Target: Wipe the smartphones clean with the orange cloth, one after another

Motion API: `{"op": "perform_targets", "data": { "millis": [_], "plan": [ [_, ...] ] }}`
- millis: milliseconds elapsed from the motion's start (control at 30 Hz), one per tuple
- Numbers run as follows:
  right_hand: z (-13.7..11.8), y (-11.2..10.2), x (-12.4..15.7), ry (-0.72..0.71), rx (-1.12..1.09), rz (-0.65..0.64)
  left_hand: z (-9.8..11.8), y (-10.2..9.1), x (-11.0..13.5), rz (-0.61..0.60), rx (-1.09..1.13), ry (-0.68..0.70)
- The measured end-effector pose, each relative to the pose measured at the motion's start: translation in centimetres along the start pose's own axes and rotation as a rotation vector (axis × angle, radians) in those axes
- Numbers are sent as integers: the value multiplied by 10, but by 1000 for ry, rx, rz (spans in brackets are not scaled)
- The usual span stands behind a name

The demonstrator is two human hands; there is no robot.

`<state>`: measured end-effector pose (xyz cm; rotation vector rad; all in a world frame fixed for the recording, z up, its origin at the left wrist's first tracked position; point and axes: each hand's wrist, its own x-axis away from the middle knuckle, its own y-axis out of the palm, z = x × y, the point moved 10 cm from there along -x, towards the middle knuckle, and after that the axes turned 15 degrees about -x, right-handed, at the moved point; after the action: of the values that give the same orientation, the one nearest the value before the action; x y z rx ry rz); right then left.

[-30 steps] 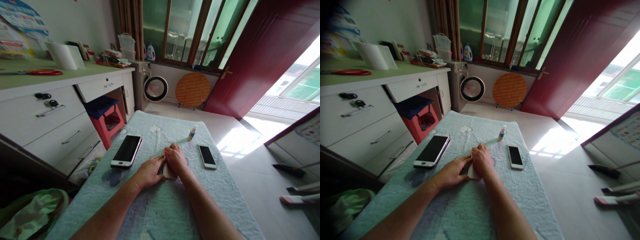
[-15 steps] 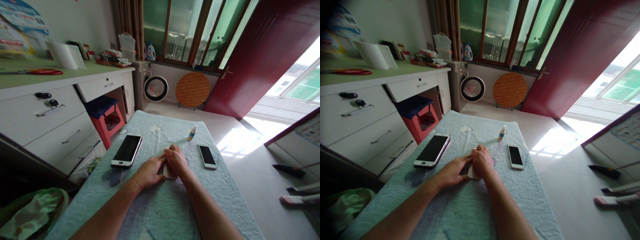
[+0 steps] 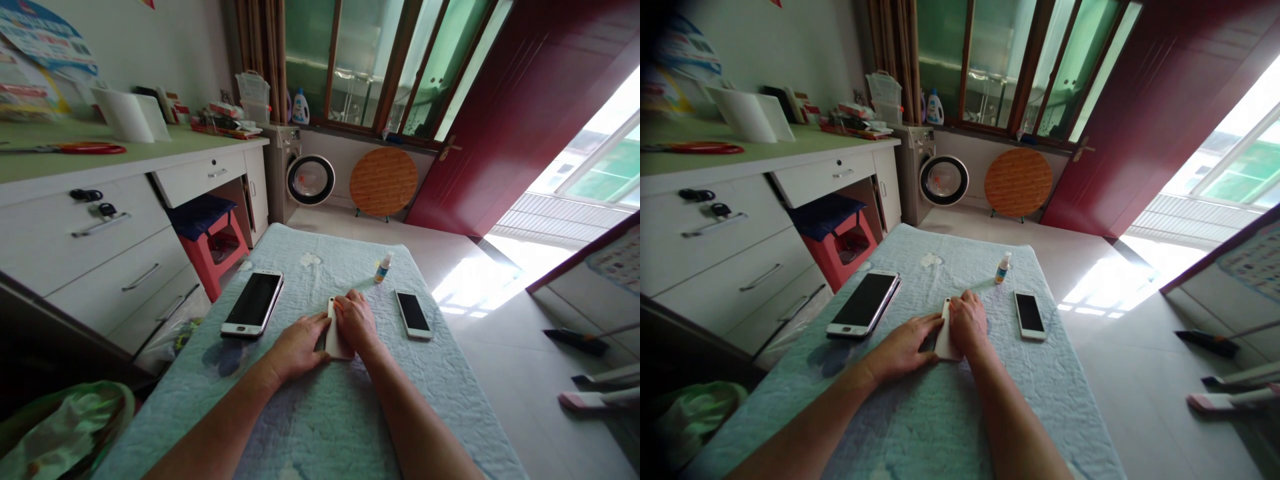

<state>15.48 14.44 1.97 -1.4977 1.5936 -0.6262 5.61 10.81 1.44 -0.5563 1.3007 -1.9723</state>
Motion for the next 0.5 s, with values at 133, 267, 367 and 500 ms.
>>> {"op": "perform_targets", "data": {
  "millis": [133,267,367,500],
  "plan": [
    [7,-3,-1,42,42,35,0,-1,0,-9,-5,-14],
    [8,0,-5,52,69,44,0,-1,0,-14,-12,-8],
    [0,5,-9,5,64,7,2,0,0,-13,-13,11],
    [-10,11,-12,-37,72,-67,2,0,0,-5,-16,20]
  ]
}}
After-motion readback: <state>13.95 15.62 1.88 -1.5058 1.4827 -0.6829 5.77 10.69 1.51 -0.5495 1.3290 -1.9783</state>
